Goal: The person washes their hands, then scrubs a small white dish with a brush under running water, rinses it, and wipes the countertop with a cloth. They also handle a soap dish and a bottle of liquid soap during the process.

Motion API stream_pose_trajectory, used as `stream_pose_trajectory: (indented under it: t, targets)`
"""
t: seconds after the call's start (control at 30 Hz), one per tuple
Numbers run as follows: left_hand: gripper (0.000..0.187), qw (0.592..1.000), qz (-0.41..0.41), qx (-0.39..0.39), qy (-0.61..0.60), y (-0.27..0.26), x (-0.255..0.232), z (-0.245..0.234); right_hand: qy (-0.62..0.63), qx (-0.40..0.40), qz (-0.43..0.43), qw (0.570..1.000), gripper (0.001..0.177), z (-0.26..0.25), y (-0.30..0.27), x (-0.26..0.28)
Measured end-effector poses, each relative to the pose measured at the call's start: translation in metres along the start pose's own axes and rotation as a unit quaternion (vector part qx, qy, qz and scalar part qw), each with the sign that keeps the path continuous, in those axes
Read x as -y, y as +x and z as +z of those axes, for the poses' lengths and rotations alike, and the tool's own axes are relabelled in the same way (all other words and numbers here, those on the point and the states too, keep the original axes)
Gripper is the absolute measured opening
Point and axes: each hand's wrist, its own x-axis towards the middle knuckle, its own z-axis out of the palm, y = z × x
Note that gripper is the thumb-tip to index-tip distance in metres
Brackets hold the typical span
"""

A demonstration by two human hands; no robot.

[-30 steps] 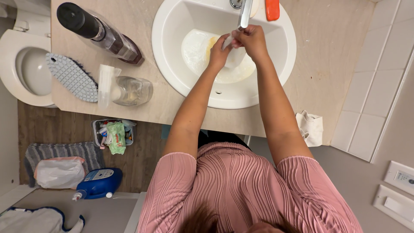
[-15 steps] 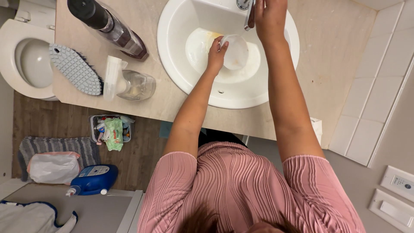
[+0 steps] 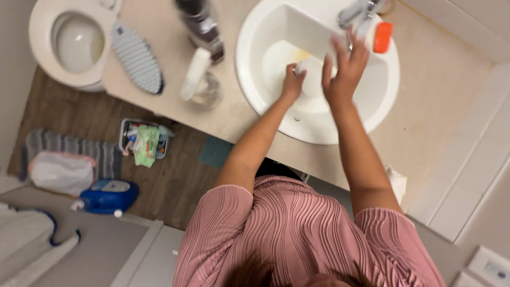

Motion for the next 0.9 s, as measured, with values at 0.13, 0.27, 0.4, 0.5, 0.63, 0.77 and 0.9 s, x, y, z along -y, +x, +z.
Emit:
stream_pose_trajectory:
  t: [0.13, 0.27, 0.4, 0.5, 0.63, 0.77, 0.9]
  targets:
    - [0.058, 0.994, -0.060, -0.091, -0.021, -0.019, 0.005, -0.016, 0.256, 0.086, -0.088, 0.959, 0.013, 0.028, -0.048, 0.141]
    - [0.061, 0.996, 0.002, -0.088, -0.005, -0.039, -0.021, -0.037, 0.381, 0.284, -0.134, 0.870, 0.045, 0.066, -0.031, 0.289]
    - [0.058, 0.998, 0.029, -0.048, -0.007, -0.063, -0.068, -0.055, 0.139, 0.266, -0.086, 0.950, 0.086, 0.161, 0.030, 0.390]
    - [0.056, 0.998, 0.056, -0.041, -0.006, -0.076, -0.102, -0.074, 0.012, 0.338, 0.000, 0.941, 0.094, 0.231, 0.065, 0.411]
    - [0.052, 1.000, -0.003, 0.000, -0.031, -0.080, -0.125, -0.097, 0.007, 0.407, 0.064, 0.911, 0.102, 0.286, 0.054, 0.417]
    - [0.054, 0.999, 0.028, -0.012, -0.035, -0.072, -0.128, -0.105, 0.042, 0.345, 0.073, 0.935, 0.104, 0.296, 0.042, 0.401]
    - [0.056, 0.999, 0.042, -0.013, -0.026, -0.062, -0.112, -0.095, 0.208, 0.393, 0.091, 0.891, 0.102, 0.195, 0.035, 0.392]
